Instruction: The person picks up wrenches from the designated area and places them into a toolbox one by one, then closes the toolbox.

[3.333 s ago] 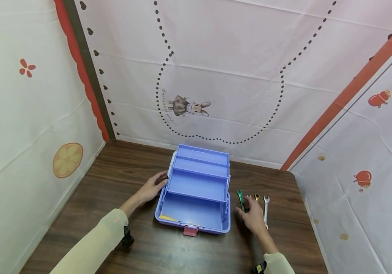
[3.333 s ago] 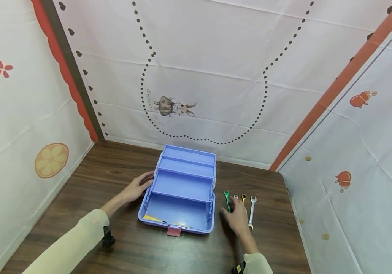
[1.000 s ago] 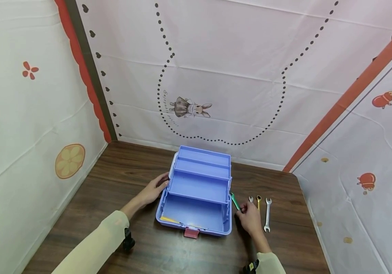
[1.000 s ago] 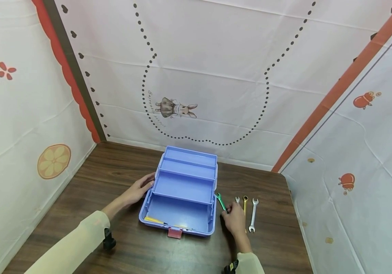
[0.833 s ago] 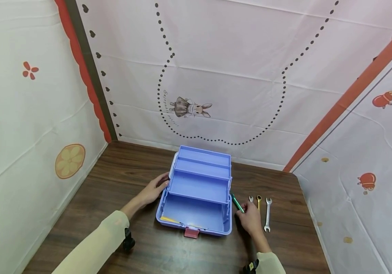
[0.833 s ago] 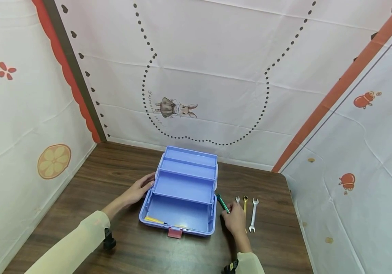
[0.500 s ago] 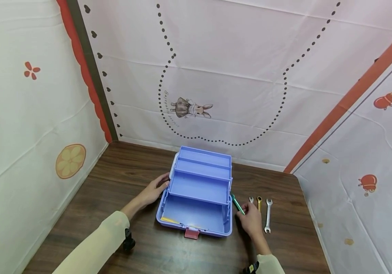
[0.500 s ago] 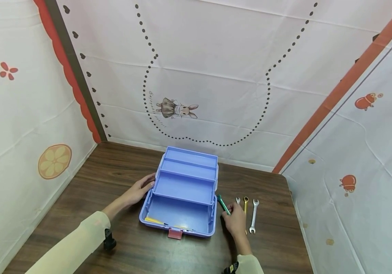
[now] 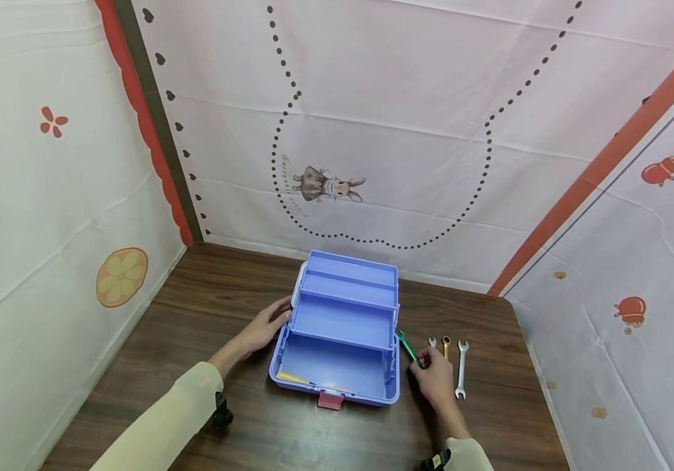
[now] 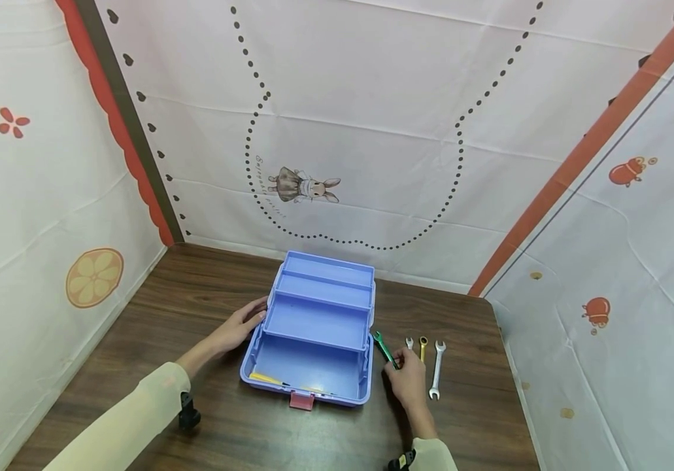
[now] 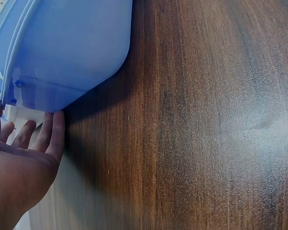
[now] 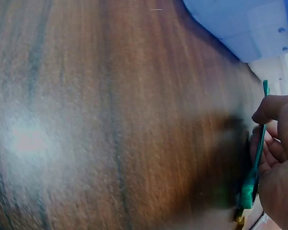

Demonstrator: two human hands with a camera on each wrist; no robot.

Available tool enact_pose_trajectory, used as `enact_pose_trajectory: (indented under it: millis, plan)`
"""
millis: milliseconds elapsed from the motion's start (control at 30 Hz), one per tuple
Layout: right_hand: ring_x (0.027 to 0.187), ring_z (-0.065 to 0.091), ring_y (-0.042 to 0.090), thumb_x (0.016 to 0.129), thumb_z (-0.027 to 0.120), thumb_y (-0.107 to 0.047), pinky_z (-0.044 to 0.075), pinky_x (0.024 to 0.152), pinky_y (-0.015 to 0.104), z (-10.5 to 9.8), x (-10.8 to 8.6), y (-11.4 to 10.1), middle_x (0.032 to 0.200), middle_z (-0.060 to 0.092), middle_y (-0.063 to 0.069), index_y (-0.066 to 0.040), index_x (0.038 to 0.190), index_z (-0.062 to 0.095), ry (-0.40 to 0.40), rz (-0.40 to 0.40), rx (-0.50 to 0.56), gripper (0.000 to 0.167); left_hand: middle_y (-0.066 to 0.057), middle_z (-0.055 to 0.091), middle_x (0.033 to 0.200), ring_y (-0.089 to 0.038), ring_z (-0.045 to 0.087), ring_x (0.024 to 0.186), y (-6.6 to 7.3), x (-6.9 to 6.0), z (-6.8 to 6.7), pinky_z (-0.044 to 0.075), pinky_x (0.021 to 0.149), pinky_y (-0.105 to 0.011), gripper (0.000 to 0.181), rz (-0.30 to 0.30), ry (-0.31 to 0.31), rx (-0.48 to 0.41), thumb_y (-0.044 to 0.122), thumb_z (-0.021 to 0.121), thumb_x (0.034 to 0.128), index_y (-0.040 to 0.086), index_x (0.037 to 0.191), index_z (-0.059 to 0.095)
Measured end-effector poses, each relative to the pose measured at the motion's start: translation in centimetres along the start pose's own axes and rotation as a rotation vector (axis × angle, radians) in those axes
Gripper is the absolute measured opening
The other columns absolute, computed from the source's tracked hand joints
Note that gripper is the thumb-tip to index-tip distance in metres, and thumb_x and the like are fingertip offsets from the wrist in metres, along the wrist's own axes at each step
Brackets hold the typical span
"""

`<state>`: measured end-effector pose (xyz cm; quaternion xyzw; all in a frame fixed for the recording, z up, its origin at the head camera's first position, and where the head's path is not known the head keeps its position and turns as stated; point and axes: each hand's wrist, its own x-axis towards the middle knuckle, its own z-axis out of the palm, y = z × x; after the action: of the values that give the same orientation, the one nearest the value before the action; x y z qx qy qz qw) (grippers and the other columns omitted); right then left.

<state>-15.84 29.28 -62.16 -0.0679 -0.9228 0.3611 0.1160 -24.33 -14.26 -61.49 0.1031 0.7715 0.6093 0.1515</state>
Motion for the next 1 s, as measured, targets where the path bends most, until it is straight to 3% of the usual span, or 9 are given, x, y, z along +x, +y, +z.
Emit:
enact_pose_trajectory:
  millis: [500, 833, 1000]
  plan:
    - [0.078, 0.063, 0.021, 0.08, 0.078, 0.004, 0.051, 0.069, 0.029, -2.9, 0.9, -1.2, 0.083, 0.069, 0.007, 0.0, 0.093, 0.073, -0.011, -0.039, 0.024, 0.015, -0.022, 0.039, 0.166, -0.038, 0.04, 0.15, 0.5, -1.0, 0.9, 0.046, 0.115, -0.052, 0.057, -0.019, 0.011, -0.009, 0.029, 0.048, 0.1156, 0.009, 0.167, 0.031]
    - [0.078, 0.062, 0.019, 0.083, 0.08, 0.005, 0.049, 0.069, 0.024, -4.7, 3.2, -4.3, 0.084, 0.069, 0.007, -0.002, 0.095, 0.074, 0.02, -0.064, 0.047, 0.015, -0.022, 0.038, 0.166, -0.039, 0.041, 0.15, 0.7, 0.0, -0.4, 0.048, 0.113, -0.052, 0.058, -0.028, -0.019, -0.02, 0.03, 0.047, 0.1157, 0.01, 0.167, 0.03]
    - [0.08, 0.062, 0.019, 0.086, 0.081, 0.0, 0.049, 0.07, 0.026, -5.0, 3.8, -6.2, 0.086, 0.068, 0.006, -0.005, 0.097, 0.074, -0.011, -0.082, 0.052, 0.014, -0.022, 0.038, 0.166, -0.04, 0.041, 0.15, 0.5, 0.7, -1.0, 0.049, 0.111, -0.053, 0.059, -0.028, -0.03, -0.021, 0.032, 0.048, 0.1154, 0.01, 0.167, 0.03]
